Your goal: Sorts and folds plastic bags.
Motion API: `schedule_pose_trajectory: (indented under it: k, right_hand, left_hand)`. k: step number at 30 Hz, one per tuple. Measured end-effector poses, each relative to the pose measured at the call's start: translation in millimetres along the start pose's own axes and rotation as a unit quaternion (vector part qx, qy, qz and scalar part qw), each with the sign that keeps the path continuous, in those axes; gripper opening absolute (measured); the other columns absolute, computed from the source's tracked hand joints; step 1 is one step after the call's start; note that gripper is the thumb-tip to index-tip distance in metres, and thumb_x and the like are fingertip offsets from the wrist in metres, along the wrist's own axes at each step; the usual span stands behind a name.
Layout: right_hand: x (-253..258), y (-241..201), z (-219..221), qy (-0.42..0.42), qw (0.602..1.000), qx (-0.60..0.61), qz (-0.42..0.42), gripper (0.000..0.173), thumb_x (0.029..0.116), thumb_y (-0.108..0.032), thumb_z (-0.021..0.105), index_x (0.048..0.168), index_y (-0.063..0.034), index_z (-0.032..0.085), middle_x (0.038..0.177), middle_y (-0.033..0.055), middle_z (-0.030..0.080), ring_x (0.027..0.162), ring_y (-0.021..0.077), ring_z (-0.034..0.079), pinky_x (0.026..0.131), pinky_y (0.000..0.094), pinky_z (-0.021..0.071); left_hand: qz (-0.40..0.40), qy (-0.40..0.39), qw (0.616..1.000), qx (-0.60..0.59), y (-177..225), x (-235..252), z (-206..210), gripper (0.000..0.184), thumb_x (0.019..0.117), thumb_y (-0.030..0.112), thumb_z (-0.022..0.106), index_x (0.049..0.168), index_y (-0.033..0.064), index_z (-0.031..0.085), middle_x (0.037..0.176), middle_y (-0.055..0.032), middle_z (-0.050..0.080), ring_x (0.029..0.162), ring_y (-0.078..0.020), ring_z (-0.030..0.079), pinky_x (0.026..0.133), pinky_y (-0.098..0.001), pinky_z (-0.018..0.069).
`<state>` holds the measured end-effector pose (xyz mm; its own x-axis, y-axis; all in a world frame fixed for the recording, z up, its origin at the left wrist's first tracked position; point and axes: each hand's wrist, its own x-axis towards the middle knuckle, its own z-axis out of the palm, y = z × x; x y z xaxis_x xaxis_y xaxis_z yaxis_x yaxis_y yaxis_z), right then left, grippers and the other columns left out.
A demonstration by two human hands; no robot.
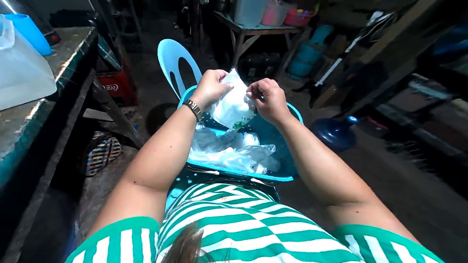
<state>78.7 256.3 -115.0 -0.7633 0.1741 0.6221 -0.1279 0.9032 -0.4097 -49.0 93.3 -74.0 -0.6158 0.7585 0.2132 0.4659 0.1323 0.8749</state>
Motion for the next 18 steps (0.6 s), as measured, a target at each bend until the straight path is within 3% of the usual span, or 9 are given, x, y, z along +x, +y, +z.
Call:
schedule_pose_trajectory:
  k: [3,5,9,13,16,18]
  right_hand:
    - [0,2,-1,-0.025,1.000,0.011,-0.008,0.031,0.0972,-0.018,0.070,0.122,0.0003,0.067,0.113,0.0201,0.067,0.104,0.0343,0.065,0.092,0.0489,0.0528]
    - [0,-1,-2,-0.045,0.999,0.013,0.005,0.036,0.0943,-0.014,0.073,0.126,-0.0002,0.065,0.110,0.0199,0.067,0.098,0.0333,0.065,0.087,0.0485,0.0534]
    - [1,1,-3,-0.012,1.000,0.008,0.003,0.024,0.0950,-0.009,0.070,0.116,0.0027,0.069,0.104,0.0202,0.069,0.094,0.0320,0.068,0.087,0.0463,0.0558]
    - [4,7,-6,-0.027,0.999,0.009,0.024,0.022,0.1036,-0.010,0.056,0.115,0.0021,0.071,0.111,0.0204,0.068,0.104,0.0326,0.066,0.095,0.0463,0.0512]
    - [5,8,-7,-0.072,0.997,-0.016,0.008,0.015,0.0976,-0.006,0.066,0.107,0.0020,0.074,0.111,0.0225,0.069,0.108,0.0406,0.063,0.096,0.0543,0.0496]
    - [6,5,-9,-0.061,0.998,-0.024,-0.013,0.015,0.0942,-0.012,0.072,0.102,0.0002,0.075,0.108,0.0237,0.068,0.105,0.0425,0.062,0.093,0.0563,0.0494]
  left_hand:
    - [0.017,0.058,0.998,-0.021,-6,1,-1,0.020,0.1001,0.007,0.062,0.117,-0.0039,0.065,0.101,-0.0128,0.069,0.085,-0.0119,0.065,0.082,-0.0312,0.0544]
    - [0.013,0.070,0.997,-0.037,-8,1,-2,0.020,0.1011,0.007,0.060,0.117,-0.0040,0.065,0.099,-0.0117,0.068,0.083,-0.0109,0.064,0.080,-0.0303,0.0539]
    - [0.002,0.045,0.997,-0.065,-8,-2,-3,0.019,0.1026,0.005,0.056,0.118,-0.0028,0.063,0.094,-0.0090,0.066,0.077,-0.0089,0.063,0.074,-0.0275,0.0545]
    - [0.044,0.051,0.993,-0.098,-8,-3,-9,0.019,0.1019,0.001,0.054,0.119,-0.0026,0.061,0.097,-0.0071,0.066,0.080,-0.0065,0.064,0.076,-0.0259,0.0556]
    - [0.049,0.078,0.990,-0.108,-7,-2,-14,0.020,0.1023,0.000,0.052,0.121,-0.0027,0.060,0.099,-0.0080,0.065,0.082,-0.0071,0.063,0.077,-0.0262,0.0550]
    - [0.034,0.095,0.988,-0.119,-7,-1,-18,0.020,0.1029,0.001,0.052,0.121,-0.0018,0.059,0.098,-0.0076,0.065,0.080,-0.0073,0.064,0.075,-0.0259,0.0553]
